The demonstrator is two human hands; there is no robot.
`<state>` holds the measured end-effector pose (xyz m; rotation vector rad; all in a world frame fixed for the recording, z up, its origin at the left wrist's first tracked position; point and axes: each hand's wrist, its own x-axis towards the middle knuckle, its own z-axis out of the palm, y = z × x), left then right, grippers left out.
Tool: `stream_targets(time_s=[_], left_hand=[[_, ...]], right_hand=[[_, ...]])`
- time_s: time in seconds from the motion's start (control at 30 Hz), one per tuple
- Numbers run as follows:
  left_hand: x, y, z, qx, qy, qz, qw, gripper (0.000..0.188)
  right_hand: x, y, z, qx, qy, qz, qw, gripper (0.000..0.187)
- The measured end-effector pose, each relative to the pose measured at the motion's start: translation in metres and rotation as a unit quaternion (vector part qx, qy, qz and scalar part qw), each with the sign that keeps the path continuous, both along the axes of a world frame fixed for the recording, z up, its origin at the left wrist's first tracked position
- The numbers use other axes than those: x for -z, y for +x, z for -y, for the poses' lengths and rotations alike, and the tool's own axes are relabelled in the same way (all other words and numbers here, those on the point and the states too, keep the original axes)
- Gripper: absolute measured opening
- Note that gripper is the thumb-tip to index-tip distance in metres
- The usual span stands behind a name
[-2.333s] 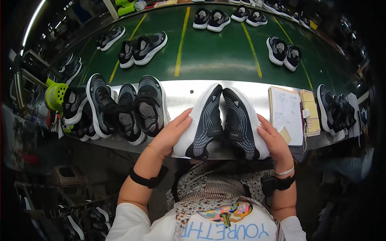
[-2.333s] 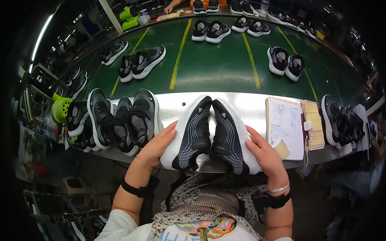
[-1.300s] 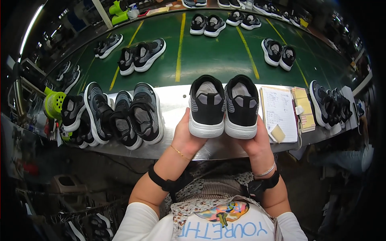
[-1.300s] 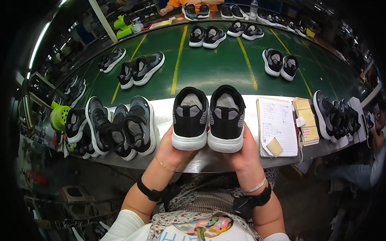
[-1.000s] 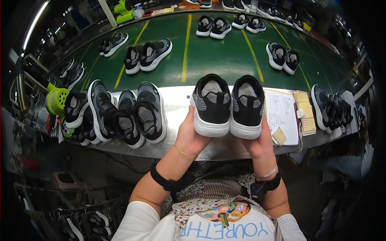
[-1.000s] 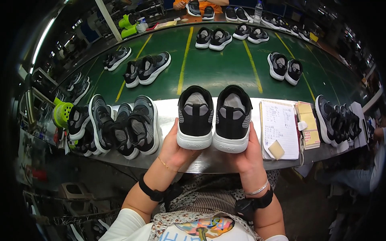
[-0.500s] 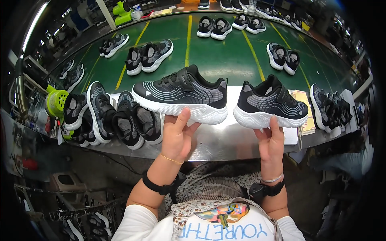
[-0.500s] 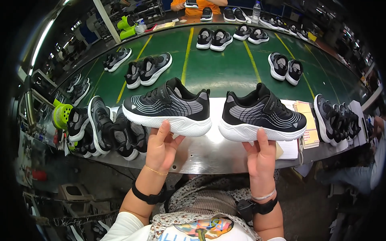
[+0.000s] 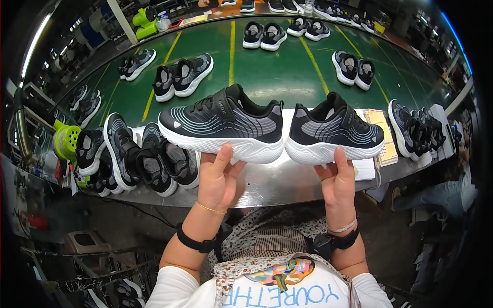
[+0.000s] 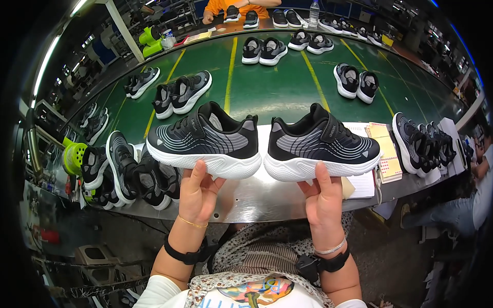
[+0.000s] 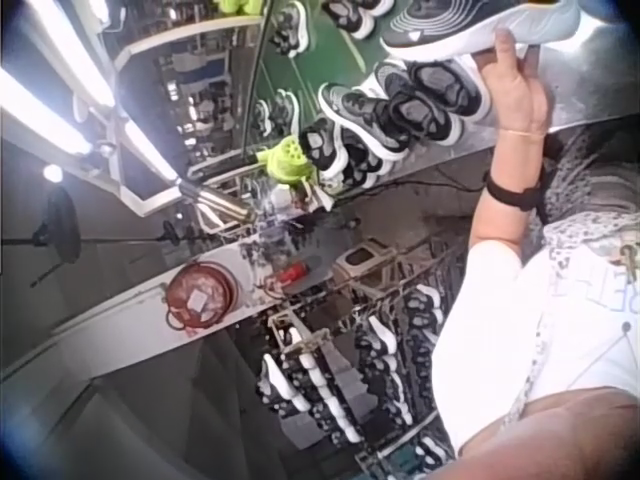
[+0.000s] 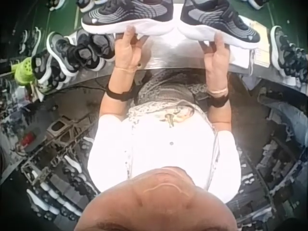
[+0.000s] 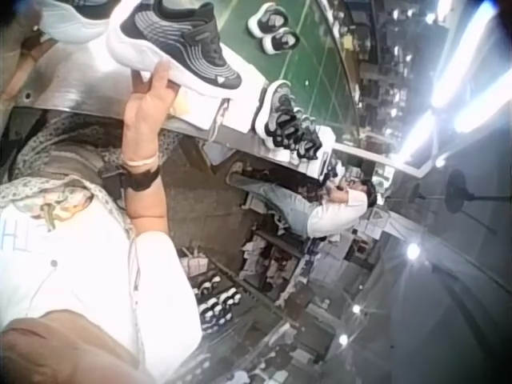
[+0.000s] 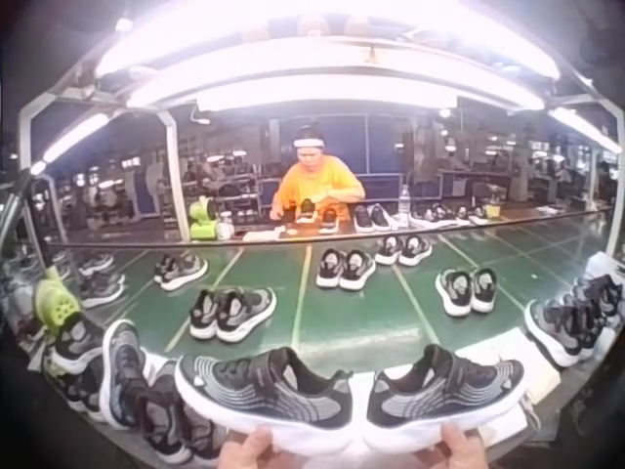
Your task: Inspecting and organizing finished shoes at a quality control station.
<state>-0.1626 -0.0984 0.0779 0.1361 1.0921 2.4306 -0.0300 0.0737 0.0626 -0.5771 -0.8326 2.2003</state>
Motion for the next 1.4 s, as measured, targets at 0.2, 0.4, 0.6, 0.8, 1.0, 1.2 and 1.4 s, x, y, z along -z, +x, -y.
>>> stream_targets(time_s=[0.2,0.4,0.6,0.8,1.0,1.2,1.4], left_hand=[[0.003,-0.001,0.0,0.0,-0.001,-0.006,1.0,0.029],[0.005,-0.003,0.001,0.005,-0.004,-0.001,1.0,0.027],[0.008,-0.007,0.003,0.002,-0.002,-0.006,1.0,0.029],[0.011,-0.011,0.006,0.024,0.007,-0.002,1.0,0.041],[0.01,-0.013,0.008,0.019,-0.003,-0.036,0.999,0.028],[0.008,-0.016,0.011,0.016,-0.012,-0.047,0.999,0.026],[0.008,-0.023,0.014,0.073,0.013,-0.063,0.995,0.041]], right_hand=[[0.002,-0.001,0.0,0.003,-0.007,-0.009,1.0,0.027],[0.003,-0.003,0.0,0.0,-0.01,-0.014,1.0,0.025],[0.008,-0.007,0.003,-0.009,-0.01,-0.013,1.0,0.025],[0.011,-0.009,0.005,-0.008,0.003,-0.018,1.0,0.026],[0.008,-0.009,0.007,-0.001,0.017,-0.019,1.0,0.029],[0.008,-0.009,0.01,0.012,0.067,-0.019,0.997,0.031],[0.017,-0.01,0.008,0.006,0.088,-0.049,0.995,0.035]])
